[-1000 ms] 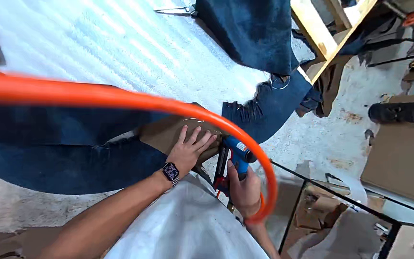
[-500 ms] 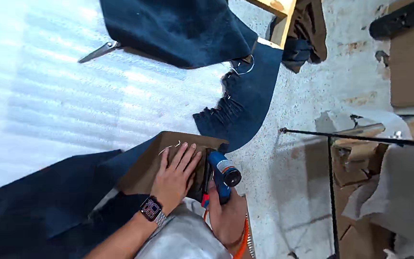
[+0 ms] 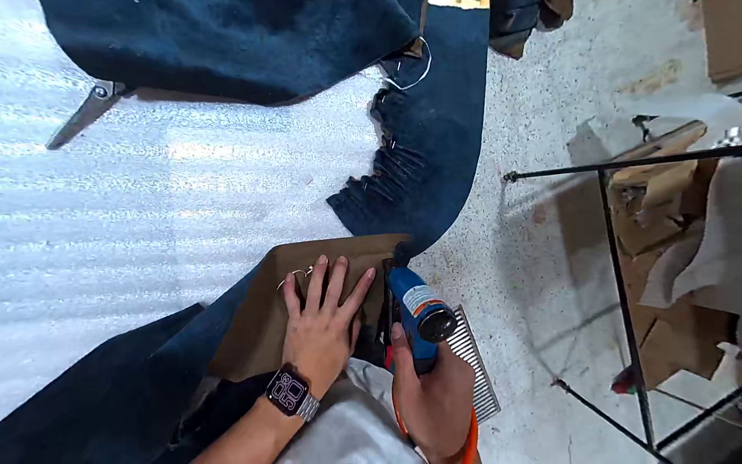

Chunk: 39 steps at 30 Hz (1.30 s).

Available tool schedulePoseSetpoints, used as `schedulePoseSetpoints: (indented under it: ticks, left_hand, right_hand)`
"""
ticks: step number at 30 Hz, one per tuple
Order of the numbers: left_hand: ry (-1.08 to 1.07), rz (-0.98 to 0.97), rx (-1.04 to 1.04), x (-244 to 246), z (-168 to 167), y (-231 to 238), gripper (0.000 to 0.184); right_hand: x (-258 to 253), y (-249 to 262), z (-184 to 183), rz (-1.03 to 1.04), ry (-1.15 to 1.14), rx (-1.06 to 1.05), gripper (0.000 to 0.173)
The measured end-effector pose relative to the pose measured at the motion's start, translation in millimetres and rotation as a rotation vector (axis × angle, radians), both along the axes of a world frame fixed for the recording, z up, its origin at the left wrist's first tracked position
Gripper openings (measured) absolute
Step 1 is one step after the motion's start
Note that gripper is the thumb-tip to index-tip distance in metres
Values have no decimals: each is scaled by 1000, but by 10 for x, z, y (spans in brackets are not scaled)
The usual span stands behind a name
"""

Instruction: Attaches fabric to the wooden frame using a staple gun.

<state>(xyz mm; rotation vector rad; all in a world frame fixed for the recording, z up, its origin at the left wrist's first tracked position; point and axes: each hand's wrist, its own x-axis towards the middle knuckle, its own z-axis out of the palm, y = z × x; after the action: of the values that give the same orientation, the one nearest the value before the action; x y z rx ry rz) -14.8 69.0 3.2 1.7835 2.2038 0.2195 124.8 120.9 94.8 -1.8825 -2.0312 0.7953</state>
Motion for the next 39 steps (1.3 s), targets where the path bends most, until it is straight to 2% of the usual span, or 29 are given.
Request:
schedulePoseSetpoints:
  ticks: [6,10,13,19,22,24,29,34,39]
  left_hand:
    - [-14,-8,4,-5,-17,-86,65]
    - [-33,-1,23,-181,-3,-210,73]
    - [-3,5,-6,-346,10,-235,71]
    - [-28,6,-6,-447,15,-273,79]
    - [-43,33,16,-428,29,-266,82]
    - [-44,88,15,-366,70,-246,81]
    - [-62,268,41,-159,70,-165,73]
    - [-58,319,43,-161,47,-169,79]
    - [-87,300,45,-198,40,-188,84]
  right_hand:
    - [-43,14,21,59,-33,-37,25]
    - [-78,13,11,113,-30,-46,27]
    - [-63,40,33,166,-18,-61,28]
    - [160,218,-29,436,37,-108,29]
    - [346,480,-15,592,15,-206,39]
    - [425,651,-41,669,-12,-194,41]
    - [367,1076,14,836,-25,-50,28]
    - [326,1215,-34,960,-41,-37,22]
    - [249,1197,44,1026,-105,-49,23]
